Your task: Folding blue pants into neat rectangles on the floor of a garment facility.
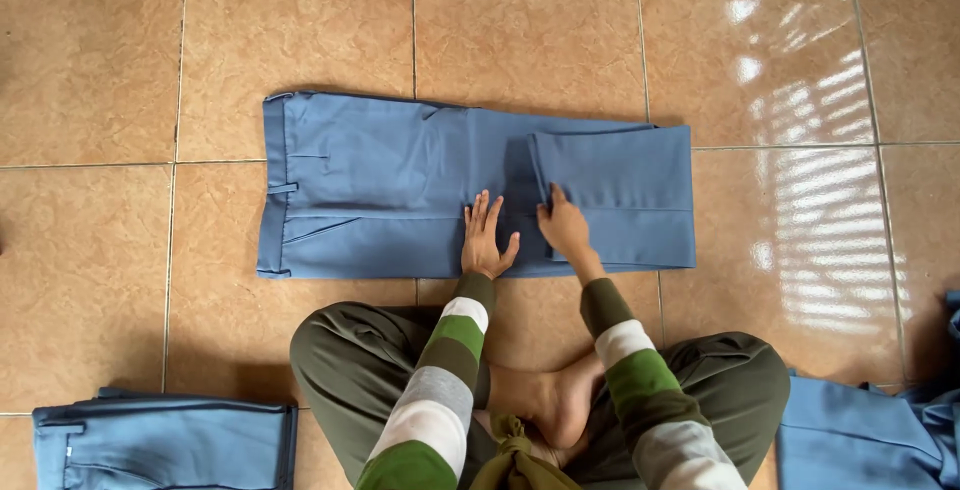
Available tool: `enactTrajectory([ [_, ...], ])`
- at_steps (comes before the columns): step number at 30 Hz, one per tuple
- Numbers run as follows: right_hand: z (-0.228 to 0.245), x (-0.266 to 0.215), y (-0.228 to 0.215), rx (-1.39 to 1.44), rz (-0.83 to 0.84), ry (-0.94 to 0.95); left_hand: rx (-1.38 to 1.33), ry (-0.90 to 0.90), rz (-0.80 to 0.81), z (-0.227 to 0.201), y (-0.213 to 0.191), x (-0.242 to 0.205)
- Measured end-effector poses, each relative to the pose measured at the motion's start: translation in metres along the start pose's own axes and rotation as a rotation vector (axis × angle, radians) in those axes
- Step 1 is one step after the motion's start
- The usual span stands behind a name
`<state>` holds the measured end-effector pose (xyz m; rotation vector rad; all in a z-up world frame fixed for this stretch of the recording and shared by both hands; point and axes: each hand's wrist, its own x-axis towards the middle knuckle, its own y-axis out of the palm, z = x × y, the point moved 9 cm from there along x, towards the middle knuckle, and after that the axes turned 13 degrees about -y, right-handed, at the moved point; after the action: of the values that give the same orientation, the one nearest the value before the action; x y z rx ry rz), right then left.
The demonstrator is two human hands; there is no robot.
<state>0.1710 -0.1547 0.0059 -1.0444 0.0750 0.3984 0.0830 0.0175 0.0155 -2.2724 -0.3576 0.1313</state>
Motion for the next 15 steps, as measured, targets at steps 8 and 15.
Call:
enactTrajectory([
  [8, 0.097, 0.014, 0.071, 0.507, 0.125, -0.149, -0.379, -0.118, -0.362, 0.017, -0.048, -0.012],
  [15, 0.087, 0.001, 0.059, 0.592, 0.168, -0.151, -0.268, 0.069, -0.367, 0.001, -0.044, -0.010],
])
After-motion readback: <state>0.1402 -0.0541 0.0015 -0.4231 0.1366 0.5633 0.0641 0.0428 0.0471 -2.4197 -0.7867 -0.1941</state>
